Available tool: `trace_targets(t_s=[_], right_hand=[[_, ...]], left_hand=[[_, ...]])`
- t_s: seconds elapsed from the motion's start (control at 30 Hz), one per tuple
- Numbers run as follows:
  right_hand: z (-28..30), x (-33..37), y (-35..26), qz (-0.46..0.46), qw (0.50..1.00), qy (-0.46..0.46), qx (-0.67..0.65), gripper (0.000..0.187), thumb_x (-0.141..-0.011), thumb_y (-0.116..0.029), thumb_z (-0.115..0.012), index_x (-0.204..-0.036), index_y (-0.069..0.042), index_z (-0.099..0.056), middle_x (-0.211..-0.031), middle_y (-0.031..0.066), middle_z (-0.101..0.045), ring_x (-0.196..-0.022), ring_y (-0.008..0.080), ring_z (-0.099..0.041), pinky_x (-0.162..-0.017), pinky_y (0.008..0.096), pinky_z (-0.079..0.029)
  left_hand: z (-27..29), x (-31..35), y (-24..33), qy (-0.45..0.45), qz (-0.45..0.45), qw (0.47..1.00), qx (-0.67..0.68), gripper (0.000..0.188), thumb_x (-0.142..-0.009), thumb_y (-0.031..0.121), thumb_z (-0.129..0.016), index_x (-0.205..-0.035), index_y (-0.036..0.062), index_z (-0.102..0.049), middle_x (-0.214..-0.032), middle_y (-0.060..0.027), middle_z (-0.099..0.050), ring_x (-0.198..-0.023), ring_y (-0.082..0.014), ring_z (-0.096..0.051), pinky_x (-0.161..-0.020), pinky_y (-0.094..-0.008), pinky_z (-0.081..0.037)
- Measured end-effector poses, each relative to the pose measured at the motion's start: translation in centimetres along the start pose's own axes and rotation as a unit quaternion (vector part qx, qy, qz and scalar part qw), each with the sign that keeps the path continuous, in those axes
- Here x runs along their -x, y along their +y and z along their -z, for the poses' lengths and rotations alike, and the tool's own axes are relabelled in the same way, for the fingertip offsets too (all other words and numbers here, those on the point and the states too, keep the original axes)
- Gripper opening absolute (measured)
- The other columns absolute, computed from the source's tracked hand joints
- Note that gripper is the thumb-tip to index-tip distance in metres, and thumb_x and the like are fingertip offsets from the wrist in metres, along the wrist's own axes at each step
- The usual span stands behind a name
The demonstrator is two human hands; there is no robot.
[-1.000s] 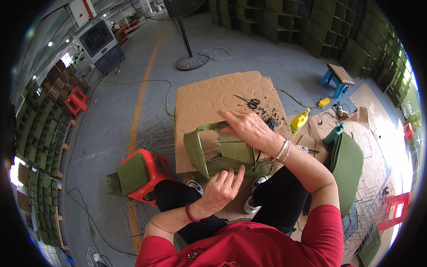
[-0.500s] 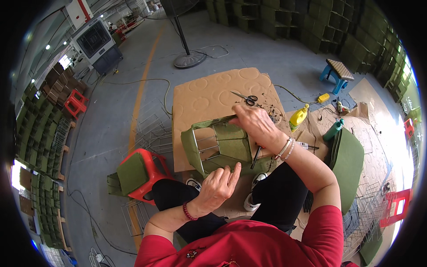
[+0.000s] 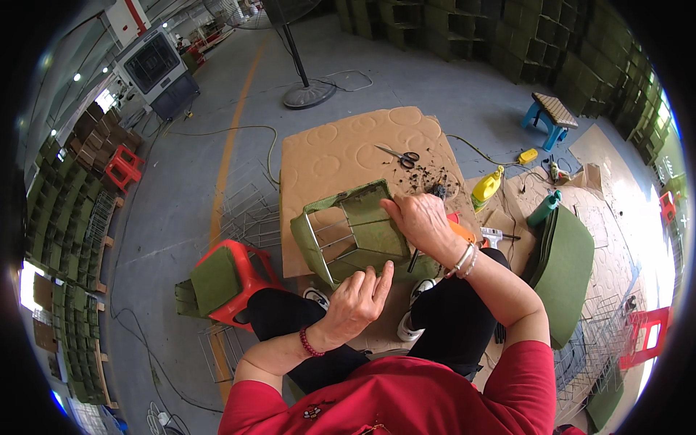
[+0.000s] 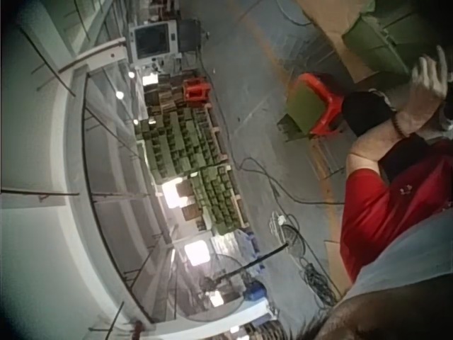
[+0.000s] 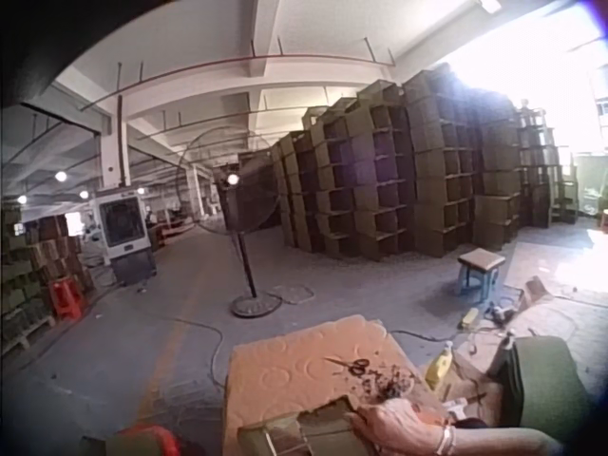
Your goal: The person is assembling a green mesh storage box using a hot glue gun and scissors to secure mesh panels.
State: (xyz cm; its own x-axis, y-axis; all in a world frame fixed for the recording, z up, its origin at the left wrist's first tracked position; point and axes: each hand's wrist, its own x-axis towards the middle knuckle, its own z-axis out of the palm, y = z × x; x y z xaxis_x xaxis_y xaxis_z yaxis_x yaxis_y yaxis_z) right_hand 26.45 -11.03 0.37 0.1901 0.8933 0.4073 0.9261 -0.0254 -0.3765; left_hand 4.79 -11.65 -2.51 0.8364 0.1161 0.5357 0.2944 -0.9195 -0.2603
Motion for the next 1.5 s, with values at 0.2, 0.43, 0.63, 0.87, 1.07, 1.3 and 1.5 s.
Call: trace_targets(t_s=[0.2,0.43,0.63,0.87,1.07,1.3,1.5], right_hand=[[1.3,4.8,-0.9,-0.046,0.989,-0.12,-0.071,0.049,-0.096,-0.035,-0.06,-0.063,0.001,-0.062,-0.054,0.0217,-0.054,-0.053,0.0405,-0.058,-0.055,0.0494,-0.046],[0.1,7.3,-0.2,-0.1,0.979,-0.117,-0.136,0.039,-0.094,-0.023,-0.057,-0.064,0.004,-0.061,-0.056,0.0224,-0.055,-0.054,0.0402,-0.059,-0.056,0.0473,-0.047],[2.6,7.2,-2.8,0.023,0.998,-0.008,0.05,0.026,-0.091,-0.025,-0.066,-0.085,0.001,-0.063,-0.069,0.0156,-0.061,-0.066,0.034,-0.062,-0.062,0.0431,-0.049],[1.9,7.2,-3.9,0.286,0.958,0.004,0.004,0.037,-0.077,-0.009,-0.062,-0.11,0.007,-0.058,-0.106,0.0163,-0.058,-0.099,0.0316,-0.059,-0.092,0.04,-0.051],[0.5,6.7,-3.5,0.334,0.942,-0.019,-0.018,0.029,-0.069,-0.01,-0.062,-0.094,0.005,-0.058,-0.084,0.01,-0.05,-0.079,0.0255,-0.055,-0.07,0.0363,-0.05],[0.2,5.9,-2.5,0.378,0.926,-0.013,-0.006,0.027,-0.067,-0.01,-0.063,-0.09,0.004,-0.057,-0.078,0.0088,-0.049,-0.07,0.0238,-0.052,-0.061,0.0351,-0.047],[0.5,5.9,-3.3,0.331,0.943,-0.04,0.006,0.026,-0.069,-0.01,-0.061,-0.09,0.005,-0.058,-0.078,0.0091,-0.049,-0.071,0.0235,-0.054,-0.063,0.0348,-0.048]], left_hand=[[0.1,-0.2,-0.6,0.009,0.029,1.0,0.0,0.044,-0.086,0.002,-0.058,-0.13,-0.0059,-0.057,-0.092,-0.0151,-0.06,-0.08,-0.0192,-0.057,-0.069,-0.0265,-0.051],[0.1,0.3,-0.1,0.003,0.015,1.0,0.023,0.047,-0.085,0.002,-0.062,-0.132,-0.0038,-0.056,-0.095,-0.0132,-0.063,-0.078,-0.0184,-0.058,-0.065,-0.0278,-0.053],[0.1,-0.1,-0.2,-0.002,0.017,1.0,0.01,0.051,-0.083,0.003,-0.061,-0.133,-0.005,-0.055,-0.097,-0.0137,-0.064,-0.078,-0.0188,-0.059,-0.067,-0.0276,-0.053],[0.6,-0.4,-2.1,0.016,0.094,0.993,0.076,0.05,-0.078,-0.002,-0.063,-0.125,-0.0103,-0.051,-0.093,-0.0117,-0.064,-0.079,-0.0212,-0.06,-0.068,-0.0304,-0.053],[1.0,0.2,-1.9,-0.003,0.053,0.996,0.073,0.05,-0.079,0.004,-0.062,-0.127,-0.009,-0.053,-0.093,-0.0139,-0.063,-0.083,-0.0205,-0.06,-0.072,-0.0292,-0.053],[1.5,0.0,-2.9,0.013,0.01,0.999,0.037,0.063,-0.079,0.002,-0.061,-0.14,-0.0072,-0.046,-0.092,-0.0164,-0.064,-0.086,-0.0216,-0.061,-0.081,-0.0318,-0.053],[2.4,0.0,-3.3,-0.002,0.042,0.997,0.065,0.064,-0.077,-0.001,-0.061,-0.139,-0.0081,-0.047,-0.08,-0.0106,-0.057,-0.081,-0.02,-0.058,-0.082,-0.0328,-0.051]])
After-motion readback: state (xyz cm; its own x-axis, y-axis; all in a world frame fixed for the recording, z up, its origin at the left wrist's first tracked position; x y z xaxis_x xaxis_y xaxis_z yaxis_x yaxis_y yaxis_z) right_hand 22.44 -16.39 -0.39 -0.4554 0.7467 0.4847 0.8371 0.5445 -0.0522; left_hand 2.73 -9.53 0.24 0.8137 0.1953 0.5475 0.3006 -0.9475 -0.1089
